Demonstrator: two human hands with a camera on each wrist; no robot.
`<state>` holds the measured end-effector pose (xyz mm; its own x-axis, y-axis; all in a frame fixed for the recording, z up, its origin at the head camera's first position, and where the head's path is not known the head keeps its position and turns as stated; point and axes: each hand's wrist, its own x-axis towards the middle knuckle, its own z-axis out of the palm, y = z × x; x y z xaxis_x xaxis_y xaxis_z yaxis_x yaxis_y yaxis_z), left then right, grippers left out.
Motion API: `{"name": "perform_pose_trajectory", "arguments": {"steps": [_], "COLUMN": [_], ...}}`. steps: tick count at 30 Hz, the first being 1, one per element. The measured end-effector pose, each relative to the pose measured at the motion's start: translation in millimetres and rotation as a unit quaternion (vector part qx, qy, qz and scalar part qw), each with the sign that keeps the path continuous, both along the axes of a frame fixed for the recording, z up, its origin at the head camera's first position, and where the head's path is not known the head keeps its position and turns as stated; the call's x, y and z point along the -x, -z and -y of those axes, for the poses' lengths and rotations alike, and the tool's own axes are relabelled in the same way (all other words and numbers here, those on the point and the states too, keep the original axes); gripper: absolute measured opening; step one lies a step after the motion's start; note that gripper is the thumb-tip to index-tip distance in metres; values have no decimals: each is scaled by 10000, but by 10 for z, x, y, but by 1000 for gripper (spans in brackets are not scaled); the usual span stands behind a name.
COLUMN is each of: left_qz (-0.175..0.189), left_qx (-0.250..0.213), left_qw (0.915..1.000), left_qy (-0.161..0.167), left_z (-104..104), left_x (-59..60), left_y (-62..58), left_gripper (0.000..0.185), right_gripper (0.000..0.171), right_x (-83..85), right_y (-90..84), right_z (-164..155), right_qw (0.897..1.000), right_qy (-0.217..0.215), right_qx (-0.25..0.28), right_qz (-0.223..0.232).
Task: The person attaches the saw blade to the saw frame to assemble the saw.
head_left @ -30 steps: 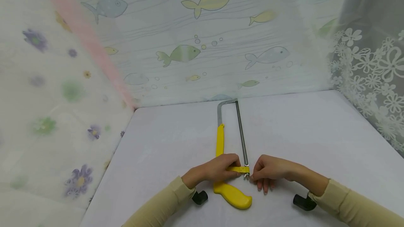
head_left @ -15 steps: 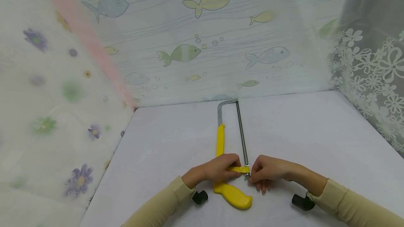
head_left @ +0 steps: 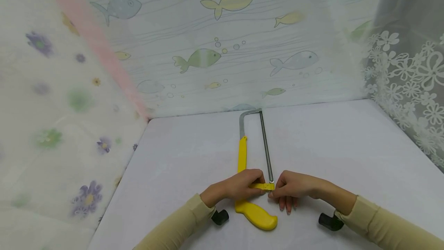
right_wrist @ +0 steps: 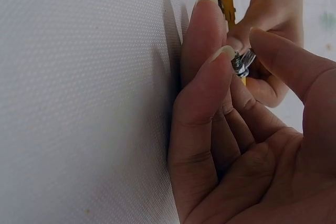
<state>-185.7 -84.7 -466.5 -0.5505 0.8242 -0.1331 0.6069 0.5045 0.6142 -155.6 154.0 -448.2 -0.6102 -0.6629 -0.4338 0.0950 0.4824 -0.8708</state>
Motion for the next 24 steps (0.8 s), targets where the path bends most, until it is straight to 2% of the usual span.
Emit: {"name": "perform_pose_trajectory", "arguments": {"steps": [14, 24], "left_qz": [-56, 22], "left_qx": [-90, -14], "left_qw": [9999, 10000], "left_qy": [41, -56], "left_z": [0, 5], "left_x": [0, -4], "left_y": [16, 1], "left_gripper": [12, 12], "right_gripper": [37, 27], "right_x": [-19, -18], "right_y": [0, 7], "right_z": [-42, -86], "right_qw": [9999, 9999], "right_qy": [106, 16], "right_qx": [-93, 89], "right_qz": [-29, -93]}}
